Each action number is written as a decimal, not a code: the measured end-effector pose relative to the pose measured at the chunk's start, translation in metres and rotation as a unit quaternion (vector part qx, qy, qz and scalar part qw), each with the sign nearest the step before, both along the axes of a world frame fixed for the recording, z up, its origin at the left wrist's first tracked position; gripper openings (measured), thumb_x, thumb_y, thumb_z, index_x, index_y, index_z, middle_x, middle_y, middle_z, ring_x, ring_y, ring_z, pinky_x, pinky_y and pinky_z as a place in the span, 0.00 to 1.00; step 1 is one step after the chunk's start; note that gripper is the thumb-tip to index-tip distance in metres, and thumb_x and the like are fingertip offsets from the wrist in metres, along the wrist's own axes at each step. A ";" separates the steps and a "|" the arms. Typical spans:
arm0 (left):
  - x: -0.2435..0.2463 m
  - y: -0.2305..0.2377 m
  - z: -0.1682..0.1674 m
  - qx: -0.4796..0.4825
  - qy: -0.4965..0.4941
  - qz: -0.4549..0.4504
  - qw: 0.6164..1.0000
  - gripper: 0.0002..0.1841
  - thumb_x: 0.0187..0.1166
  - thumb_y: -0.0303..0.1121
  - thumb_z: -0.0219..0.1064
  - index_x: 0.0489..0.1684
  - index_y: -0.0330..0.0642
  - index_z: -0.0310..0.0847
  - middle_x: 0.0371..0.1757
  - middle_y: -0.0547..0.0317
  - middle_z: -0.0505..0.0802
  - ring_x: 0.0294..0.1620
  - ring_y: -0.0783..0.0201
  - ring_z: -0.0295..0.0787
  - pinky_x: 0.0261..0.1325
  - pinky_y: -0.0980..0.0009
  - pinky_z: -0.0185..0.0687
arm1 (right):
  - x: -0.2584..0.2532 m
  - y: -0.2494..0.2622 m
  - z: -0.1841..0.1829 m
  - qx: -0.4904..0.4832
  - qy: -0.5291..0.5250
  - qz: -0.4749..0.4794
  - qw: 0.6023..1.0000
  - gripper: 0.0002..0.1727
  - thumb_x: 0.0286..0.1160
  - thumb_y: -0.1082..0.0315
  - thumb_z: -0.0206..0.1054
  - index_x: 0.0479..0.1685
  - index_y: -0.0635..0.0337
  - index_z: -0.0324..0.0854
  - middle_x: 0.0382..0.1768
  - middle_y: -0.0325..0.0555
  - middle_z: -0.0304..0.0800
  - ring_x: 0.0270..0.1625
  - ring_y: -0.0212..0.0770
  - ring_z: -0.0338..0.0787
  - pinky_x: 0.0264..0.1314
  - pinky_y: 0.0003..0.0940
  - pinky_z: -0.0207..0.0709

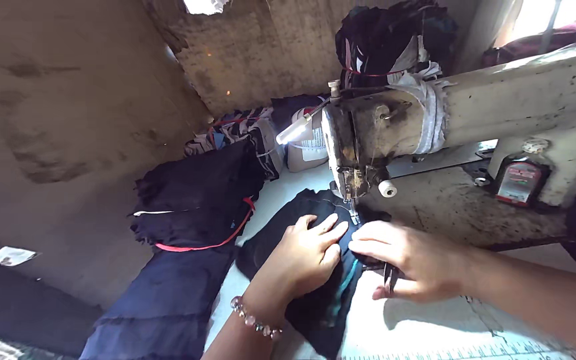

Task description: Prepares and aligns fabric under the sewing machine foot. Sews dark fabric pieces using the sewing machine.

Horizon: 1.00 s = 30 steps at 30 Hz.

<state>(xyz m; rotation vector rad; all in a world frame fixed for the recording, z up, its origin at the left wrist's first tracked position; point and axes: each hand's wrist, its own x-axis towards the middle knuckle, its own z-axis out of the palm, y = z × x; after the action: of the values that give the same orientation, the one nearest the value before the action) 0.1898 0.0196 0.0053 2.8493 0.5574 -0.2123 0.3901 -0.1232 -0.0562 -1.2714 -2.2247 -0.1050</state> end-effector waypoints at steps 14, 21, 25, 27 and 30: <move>0.000 0.023 -0.025 -0.114 -0.211 -0.154 0.958 0.19 0.87 0.38 0.57 0.64 0.43 0.91 0.74 0.52 0.89 0.84 0.49 0.74 0.87 0.38 0.58 | -0.004 -0.003 0.001 0.050 -0.015 0.020 0.998 0.38 0.82 0.34 0.54 0.67 0.61 0.83 0.61 0.54 0.90 0.67 0.52 0.87 0.65 0.49 0.80; 0.007 0.014 -0.012 -0.057 -0.099 -0.059 0.992 0.24 0.92 0.46 0.46 0.80 0.55 0.80 0.84 0.59 0.79 0.91 0.54 0.64 0.91 0.51 0.53 | 0.000 0.002 -0.001 0.017 -0.015 -0.007 1.000 0.38 0.81 0.35 0.55 0.61 0.66 0.84 0.56 0.58 0.90 0.64 0.54 0.88 0.69 0.46 0.79; 0.010 0.004 -0.004 0.021 -0.032 -0.020 0.999 0.27 0.92 0.49 0.38 0.85 0.64 0.73 0.87 0.66 0.76 0.91 0.56 0.63 0.88 0.50 0.60 | 0.012 0.008 -0.001 -0.020 0.008 -0.038 0.999 0.38 0.82 0.34 0.52 0.57 0.62 0.86 0.58 0.53 0.91 0.66 0.51 0.88 0.67 0.52 0.79; 0.011 0.000 -0.004 0.060 -0.025 -0.009 0.998 0.28 0.92 0.50 0.36 0.85 0.67 0.73 0.86 0.68 0.77 0.89 0.57 0.67 0.84 0.47 0.65 | 0.016 0.008 0.001 -0.034 0.008 -0.056 0.998 0.36 0.82 0.34 0.53 0.56 0.60 0.88 0.59 0.50 0.92 0.68 0.51 0.87 0.65 0.56 0.79; 0.010 -0.003 -0.007 0.093 -0.035 -0.005 0.995 0.28 0.92 0.48 0.35 0.85 0.66 0.73 0.85 0.67 0.79 0.87 0.57 0.72 0.83 0.49 0.67 | 0.021 0.011 0.001 -0.029 0.005 -0.074 0.997 0.34 0.80 0.35 0.56 0.56 0.58 0.89 0.58 0.47 0.92 0.69 0.51 0.85 0.61 0.58 0.78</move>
<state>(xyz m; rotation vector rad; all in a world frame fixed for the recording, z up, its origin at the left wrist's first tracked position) 0.2000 0.0163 -0.0019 3.0258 0.5765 -0.0642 0.4107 -0.1124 -0.0553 -1.4642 -2.1378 -0.0920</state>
